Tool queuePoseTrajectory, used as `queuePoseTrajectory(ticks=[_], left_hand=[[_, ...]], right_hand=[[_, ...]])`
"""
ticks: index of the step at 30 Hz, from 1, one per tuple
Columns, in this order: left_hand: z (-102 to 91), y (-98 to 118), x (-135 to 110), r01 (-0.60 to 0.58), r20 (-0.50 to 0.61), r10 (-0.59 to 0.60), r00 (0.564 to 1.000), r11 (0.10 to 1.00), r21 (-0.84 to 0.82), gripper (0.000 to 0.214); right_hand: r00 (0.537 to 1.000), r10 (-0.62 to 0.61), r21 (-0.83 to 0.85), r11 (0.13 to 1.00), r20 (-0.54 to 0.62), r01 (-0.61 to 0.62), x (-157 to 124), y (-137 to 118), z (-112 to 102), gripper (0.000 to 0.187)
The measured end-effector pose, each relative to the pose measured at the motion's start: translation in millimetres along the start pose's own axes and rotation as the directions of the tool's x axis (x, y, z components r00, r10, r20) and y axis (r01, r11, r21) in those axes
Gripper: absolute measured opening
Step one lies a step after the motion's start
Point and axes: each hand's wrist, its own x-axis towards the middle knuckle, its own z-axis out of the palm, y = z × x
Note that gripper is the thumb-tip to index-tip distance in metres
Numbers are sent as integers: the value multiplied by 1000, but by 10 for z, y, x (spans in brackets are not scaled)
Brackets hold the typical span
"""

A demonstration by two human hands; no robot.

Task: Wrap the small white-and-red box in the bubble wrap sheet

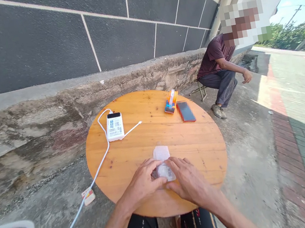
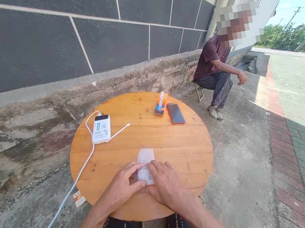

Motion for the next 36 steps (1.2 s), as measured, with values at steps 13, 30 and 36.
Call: queuePoseTrajectory(ticks=[13, 30, 36], left_hand=[[-154, -44, 155, 7, 66, -8, 998, 1000, 14, 38], [-80, -72, 242, -7, 4, 8, 1000, 994, -114, 34], [26, -133, 323, 36, -186, -39, 982, 999, -15, 30]], right_hand=[[1000, 6, 107, 994, 10, -7, 83, 61, -13, 42], [937, -95, 424, 903, 336, -60, 687, 509, -269, 33], [980, 115, 392, 904, 165, -172, 684, 559, -154, 45]])
